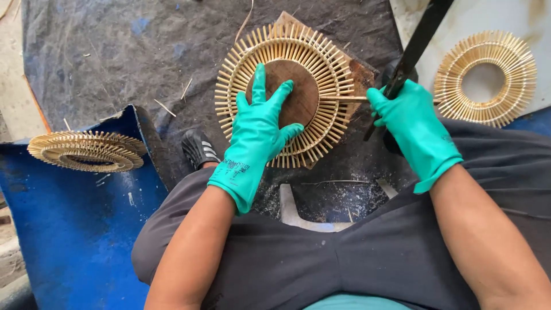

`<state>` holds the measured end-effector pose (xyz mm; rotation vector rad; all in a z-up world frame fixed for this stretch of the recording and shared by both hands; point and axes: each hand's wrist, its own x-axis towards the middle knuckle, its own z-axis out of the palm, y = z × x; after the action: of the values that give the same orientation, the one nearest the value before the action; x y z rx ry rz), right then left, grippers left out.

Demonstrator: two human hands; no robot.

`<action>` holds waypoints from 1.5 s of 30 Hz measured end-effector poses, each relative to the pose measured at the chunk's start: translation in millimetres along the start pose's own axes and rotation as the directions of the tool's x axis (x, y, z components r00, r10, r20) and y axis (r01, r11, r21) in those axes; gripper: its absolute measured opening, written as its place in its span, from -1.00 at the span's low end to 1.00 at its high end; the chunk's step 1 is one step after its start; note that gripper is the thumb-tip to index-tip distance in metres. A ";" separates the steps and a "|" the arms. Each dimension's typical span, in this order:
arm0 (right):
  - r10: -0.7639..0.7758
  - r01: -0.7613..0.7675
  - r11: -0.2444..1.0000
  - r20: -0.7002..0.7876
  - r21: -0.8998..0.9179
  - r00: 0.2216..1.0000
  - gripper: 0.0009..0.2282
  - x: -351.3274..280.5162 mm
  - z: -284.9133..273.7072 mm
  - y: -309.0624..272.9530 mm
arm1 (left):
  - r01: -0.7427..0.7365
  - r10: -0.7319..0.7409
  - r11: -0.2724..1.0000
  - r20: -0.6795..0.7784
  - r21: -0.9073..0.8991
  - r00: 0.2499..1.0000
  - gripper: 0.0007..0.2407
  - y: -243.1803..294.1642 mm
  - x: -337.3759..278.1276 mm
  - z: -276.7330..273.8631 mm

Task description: Assembling and trimming bamboo slats into a circular decorative object, likely a lampshade or basket.

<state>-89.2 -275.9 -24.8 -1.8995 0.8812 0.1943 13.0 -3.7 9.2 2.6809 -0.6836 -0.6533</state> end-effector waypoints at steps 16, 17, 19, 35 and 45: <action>-0.009 0.015 0.995 -0.063 0.103 0.998 -0.80 0.8 -19.3 -24.9 | 0.077 -0.074 0.996 0.047 -0.055 0.996 -0.27 5.4 -4.5 -10.7; -0.026 0.030 0.997 -0.065 0.075 0.998 -0.80 1.7 -16.8 -25.1 | 0.067 -0.064 0.995 0.042 -0.076 0.997 -0.23 3.2 -3.3 -8.4; -0.039 0.042 0.998 -0.065 0.047 0.997 -0.79 2.6 -12.2 -24.2 | 0.058 -0.055 0.994 0.041 -0.096 0.998 -0.19 -3.0 0.2 -1.6; 0.094 -0.097 0.994 0.083 0.042 0.992 -0.71 -74.4 -38.2 -91.5 | -0.120 0.120 0.993 -0.037 0.008 0.992 -0.18 -7.5 7.8 -1.3; 0.296 -0.398 0.905 0.450 0.149 0.843 -0.54 -153.1 -29.7 -40.3 | -0.028 0.028 1.000 0.037 0.005 0.999 -0.20 -2.3 3.4 -4.1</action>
<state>-180.7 -215.9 93.4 -1.3845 0.9001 0.6657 18.5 -2.8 10.6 2.6658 -0.7325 -0.6965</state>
